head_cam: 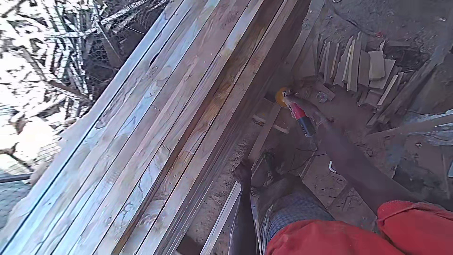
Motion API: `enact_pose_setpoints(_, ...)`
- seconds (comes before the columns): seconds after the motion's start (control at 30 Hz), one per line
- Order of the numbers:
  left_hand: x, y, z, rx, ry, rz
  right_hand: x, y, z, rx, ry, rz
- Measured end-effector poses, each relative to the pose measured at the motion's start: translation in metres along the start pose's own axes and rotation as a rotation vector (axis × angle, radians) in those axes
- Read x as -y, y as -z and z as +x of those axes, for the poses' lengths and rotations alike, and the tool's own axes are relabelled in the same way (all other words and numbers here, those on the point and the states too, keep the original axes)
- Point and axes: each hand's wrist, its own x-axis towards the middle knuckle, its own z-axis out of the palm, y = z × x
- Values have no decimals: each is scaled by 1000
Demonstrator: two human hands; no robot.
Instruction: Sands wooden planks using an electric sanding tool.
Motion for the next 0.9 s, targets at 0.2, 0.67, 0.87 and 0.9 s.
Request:
enact_pose_setpoints(0.2, 238, -16, -43, -11, 128, 89, -55, 16, 30, 74, -85, 8)
enact_pose_setpoints(0.67, 339, -1, -68, 13, 105, 115, -239, -228, -67, 490, 43, -562)
enact_pose_setpoints(0.87, 342, 0, -67, 48, 84, 128, -246, -277, -105, 599, 187, -969)
enact_pose_setpoints(0.9, 343, -1, -67, 43, 93, 125, -242, -270, -104, 591, 173, -954)
